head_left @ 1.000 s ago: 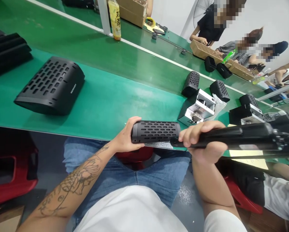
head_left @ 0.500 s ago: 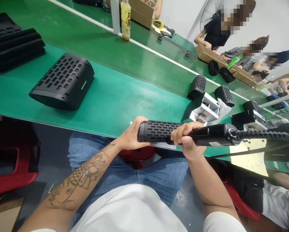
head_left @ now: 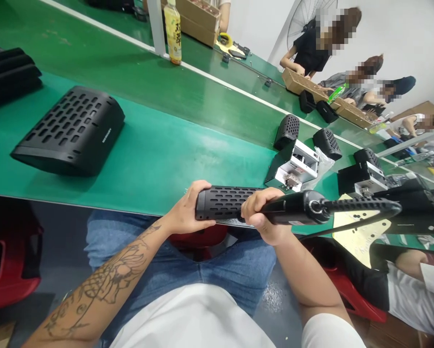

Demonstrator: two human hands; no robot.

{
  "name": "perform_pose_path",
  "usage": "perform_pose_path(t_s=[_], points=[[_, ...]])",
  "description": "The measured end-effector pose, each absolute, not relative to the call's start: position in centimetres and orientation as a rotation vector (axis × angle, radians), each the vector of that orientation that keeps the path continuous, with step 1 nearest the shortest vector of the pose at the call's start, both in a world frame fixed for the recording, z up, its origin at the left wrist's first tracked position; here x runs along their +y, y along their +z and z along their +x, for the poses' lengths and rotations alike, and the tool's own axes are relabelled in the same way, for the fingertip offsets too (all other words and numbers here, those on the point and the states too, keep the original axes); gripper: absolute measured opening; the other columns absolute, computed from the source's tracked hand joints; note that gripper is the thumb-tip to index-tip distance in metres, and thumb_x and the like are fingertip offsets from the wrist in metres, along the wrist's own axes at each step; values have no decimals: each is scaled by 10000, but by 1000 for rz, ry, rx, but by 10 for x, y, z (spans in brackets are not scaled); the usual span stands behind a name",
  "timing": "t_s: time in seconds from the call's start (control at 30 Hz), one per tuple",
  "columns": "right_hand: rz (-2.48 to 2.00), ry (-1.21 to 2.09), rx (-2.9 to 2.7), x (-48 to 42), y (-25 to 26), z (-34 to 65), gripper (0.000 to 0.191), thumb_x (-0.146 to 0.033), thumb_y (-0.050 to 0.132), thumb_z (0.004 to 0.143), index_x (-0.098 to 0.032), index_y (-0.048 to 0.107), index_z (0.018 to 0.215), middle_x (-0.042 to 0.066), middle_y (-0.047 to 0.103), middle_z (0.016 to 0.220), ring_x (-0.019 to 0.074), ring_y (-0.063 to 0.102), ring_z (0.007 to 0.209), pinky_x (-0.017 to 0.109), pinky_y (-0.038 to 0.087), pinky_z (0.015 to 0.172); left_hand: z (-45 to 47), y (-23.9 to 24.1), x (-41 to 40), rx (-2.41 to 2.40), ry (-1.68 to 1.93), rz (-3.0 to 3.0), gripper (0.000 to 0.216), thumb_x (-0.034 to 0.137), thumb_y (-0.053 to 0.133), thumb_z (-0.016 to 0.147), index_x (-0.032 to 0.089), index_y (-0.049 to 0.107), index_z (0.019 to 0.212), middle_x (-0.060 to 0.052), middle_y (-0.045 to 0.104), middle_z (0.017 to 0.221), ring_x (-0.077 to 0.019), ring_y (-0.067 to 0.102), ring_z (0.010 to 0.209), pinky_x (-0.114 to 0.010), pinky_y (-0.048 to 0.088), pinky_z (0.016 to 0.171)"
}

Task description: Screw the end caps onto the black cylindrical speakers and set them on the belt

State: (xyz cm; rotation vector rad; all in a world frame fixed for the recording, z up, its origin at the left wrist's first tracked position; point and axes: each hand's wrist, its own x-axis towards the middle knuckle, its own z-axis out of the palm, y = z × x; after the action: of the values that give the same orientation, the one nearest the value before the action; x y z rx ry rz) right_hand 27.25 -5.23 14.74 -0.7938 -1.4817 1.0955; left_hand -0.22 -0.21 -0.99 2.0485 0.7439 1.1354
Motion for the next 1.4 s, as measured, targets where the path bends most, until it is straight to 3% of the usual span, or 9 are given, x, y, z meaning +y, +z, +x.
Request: perform_pose_path(t_s=[0.13,0.3,0.4,0.63,0.87,1.0,1.13,1.27,1.4], points=[[-747,977,-1414,-46,164,289,585,-758,1069,926,-306,696,920,-105,623,578,147,560,423,342,612,513,-3,-11,-3,758,1140,2111,1232,419,1121,873,359,409,1877,-215,597,1780,-500,683,1681,-744,612,1420],[-997,291,-1118,1,190,366,501,-647,1089,946,-282,749,992,-104,637,643,160,638,491,349,638,581,2,-12,-5,798,1149,2125,1237,421,1131,853,335,428,1867,-230,623,1774,-515,700,1670,-752,619,1417],[-1113,67,-1053,31,180,415,527,-695,1048,974,-281,725,948,-75,670,659,183,667,521,359,592,581,5,-10,-6,806,1135,2139,1263,430,1146,841,332,424,1873,-229,630,1774,-518,711,1662,-746,637,1404],[-1019,190,-1124,39,149,445,528,-671,1064,980,-314,677,944,-108,654,629,149,625,502,340,612,599,3,-8,-4,793,1097,2177,1267,499,1116,900,321,381,1916,-230,597,1807,-514,686,1686,-765,637,1408],[-877,282,-1042,-11,195,375,542,-677,1104,927,-293,722,942,-121,616,602,152,582,442,334,595,514,7,-3,-4,758,1080,2156,1291,521,1114,909,324,348,1929,-235,564,1844,-516,666,1723,-751,616,1439],[-625,622,-1275,-55,215,302,438,-690,1029,1021,-345,760,1006,-122,628,599,144,532,374,331,591,470,10,1,-4,770,1047,2120,1299,467,1139,865,331,374,1906,-232,578,1838,-518,676,1717,-751,609,1442],[-492,932,-1451,-64,204,243,403,-652,998,1067,-338,748,1027,-109,661,599,149,576,371,329,604,471,13,2,-5,786,1056,2067,1276,491,1147,841,347,418,1878,-214,602,1823,-510,696,1699,-749,628,1419],[-566,1000,-1455,-47,177,222,472,-674,1049,1007,-319,738,1023,-91,716,638,161,635,432,355,638,529,15,2,-5,783,1081,2045,1206,516,1121,862,334,452,1849,-212,630,1809,-497,730,1659,-743,659,1371],[-743,1029,-1445,-40,164,221,611,-779,1075,921,-319,672,943,-95,666,625,174,648,491,366,621,547,18,3,-5,805,1064,2029,1180,530,1130,829,334,506,1812,-188,673,1765,-478,768,1600,-721,688,1327]])
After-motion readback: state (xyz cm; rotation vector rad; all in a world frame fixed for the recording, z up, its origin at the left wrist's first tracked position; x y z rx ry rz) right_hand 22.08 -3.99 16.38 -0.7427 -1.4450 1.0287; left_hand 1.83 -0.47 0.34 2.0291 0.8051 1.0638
